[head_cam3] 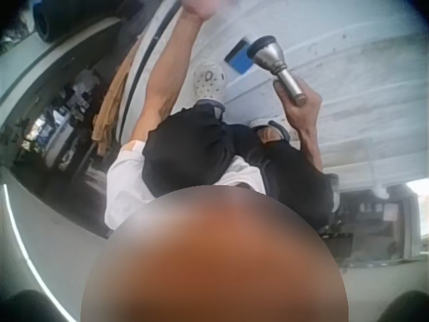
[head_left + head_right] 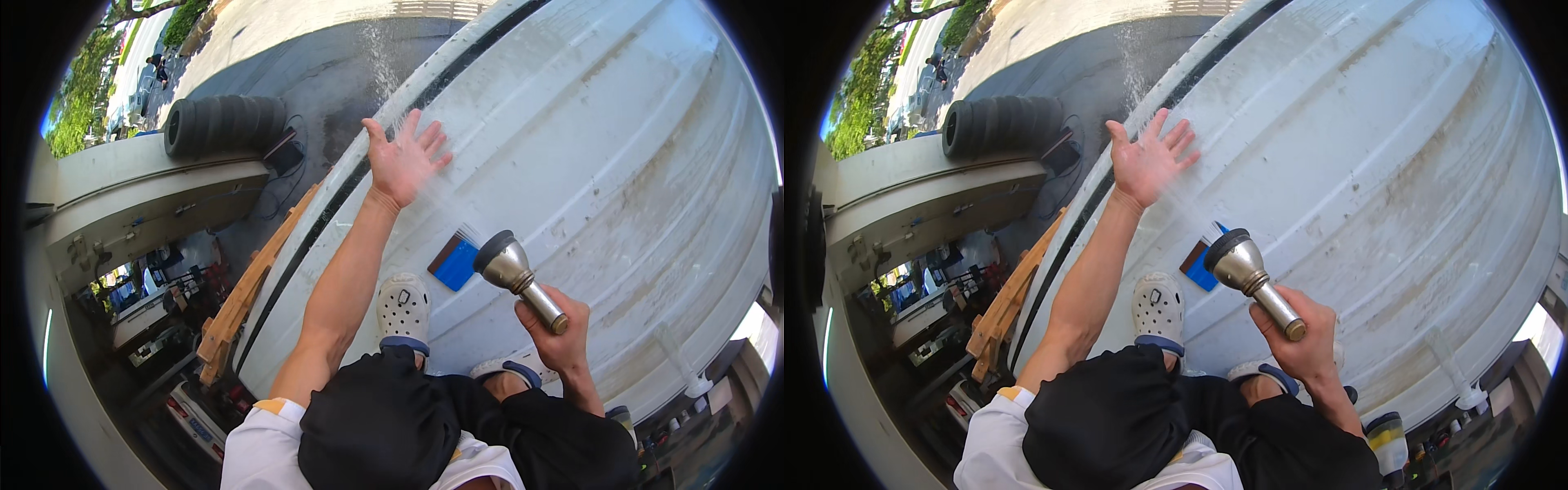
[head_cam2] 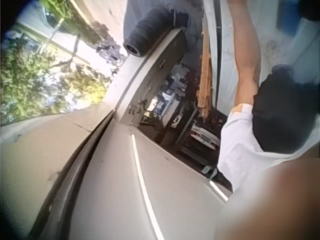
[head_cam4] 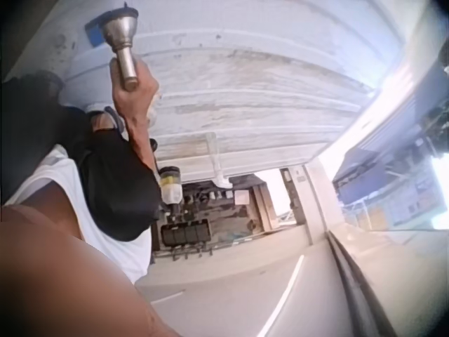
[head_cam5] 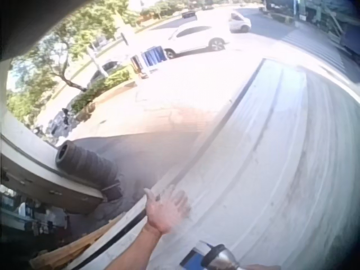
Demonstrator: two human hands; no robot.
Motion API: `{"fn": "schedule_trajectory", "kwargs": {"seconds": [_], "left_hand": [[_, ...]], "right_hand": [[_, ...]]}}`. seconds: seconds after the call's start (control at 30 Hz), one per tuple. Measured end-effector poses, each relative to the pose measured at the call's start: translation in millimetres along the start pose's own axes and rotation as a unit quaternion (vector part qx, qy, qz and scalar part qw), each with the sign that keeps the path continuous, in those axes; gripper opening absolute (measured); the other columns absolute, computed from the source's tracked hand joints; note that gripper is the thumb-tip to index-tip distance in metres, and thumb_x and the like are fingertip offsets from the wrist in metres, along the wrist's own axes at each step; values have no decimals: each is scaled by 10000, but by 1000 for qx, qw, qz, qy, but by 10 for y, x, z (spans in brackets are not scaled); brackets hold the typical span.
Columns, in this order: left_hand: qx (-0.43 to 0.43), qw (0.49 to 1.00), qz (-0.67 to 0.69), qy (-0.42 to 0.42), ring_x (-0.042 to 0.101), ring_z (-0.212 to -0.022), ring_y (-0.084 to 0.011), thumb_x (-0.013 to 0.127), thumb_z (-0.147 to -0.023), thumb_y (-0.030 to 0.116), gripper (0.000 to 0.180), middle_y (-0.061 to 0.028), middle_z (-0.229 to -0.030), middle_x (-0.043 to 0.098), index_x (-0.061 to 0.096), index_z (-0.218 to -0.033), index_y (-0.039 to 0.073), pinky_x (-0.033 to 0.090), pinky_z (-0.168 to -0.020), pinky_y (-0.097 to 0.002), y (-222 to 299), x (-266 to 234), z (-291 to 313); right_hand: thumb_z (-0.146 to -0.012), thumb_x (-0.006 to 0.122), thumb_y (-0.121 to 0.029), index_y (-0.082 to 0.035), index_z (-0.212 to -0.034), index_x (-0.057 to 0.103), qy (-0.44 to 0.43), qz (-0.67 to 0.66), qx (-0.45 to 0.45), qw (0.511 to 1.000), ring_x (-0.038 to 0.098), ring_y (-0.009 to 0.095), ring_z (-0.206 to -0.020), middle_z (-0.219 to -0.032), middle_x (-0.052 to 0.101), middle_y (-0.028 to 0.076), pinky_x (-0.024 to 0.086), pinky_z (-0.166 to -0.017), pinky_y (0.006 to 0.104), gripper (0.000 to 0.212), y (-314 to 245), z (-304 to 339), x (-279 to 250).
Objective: The person sands a large white curved surface with a blue sanding block, then sprays it with a hose nozzle and continues sanding. The person repeatedly wipes the surface with the sanding block and rinses it with water.
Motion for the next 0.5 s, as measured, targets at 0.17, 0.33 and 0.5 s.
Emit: {"fn": "schedule_trajectory", "kwargs": {"seconds": [0.17,0.33,0.5], "left_hand": [[-56,998,-4,-17,124,-1629,-369,393,-774,1035,1342,-234,-1763,97,29,-1732,168,184,-1268,-603,-427,273,167],[-71,997,7,0,90,-1639,-363,317,-790,1043,1320,-232,-1766,86,22,-1730,164,153,-1282,-583,-716,566,284],[-119,992,-28,27,88,-1644,-338,231,-832,1023,1280,-237,-1764,91,8,-1726,133,159,-1291,-562,-1002,878,350]], "right_hand": [[-904,849,-195,-7,-1126,748,10,5,10,1000,716,194,-708,-828,746,129,548,-675,309,308,19,-21,-12],[-913,842,-196,-5,-1120,748,14,-7,16,1000,715,199,-717,-841,745,136,544,-674,315,297,38,-38,-23],[-925,837,-210,0,-1118,747,37,18,17,999,695,187,-709,-831,734,141,536,-668,330,299,30,-100,-17]]}}
Point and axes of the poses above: each hand's wrist, its own z-axis away from the middle knuckle, its own x-axis out of the palm, y = z × x, the point moved 7 cm from there along -z, towards the middle knuckle
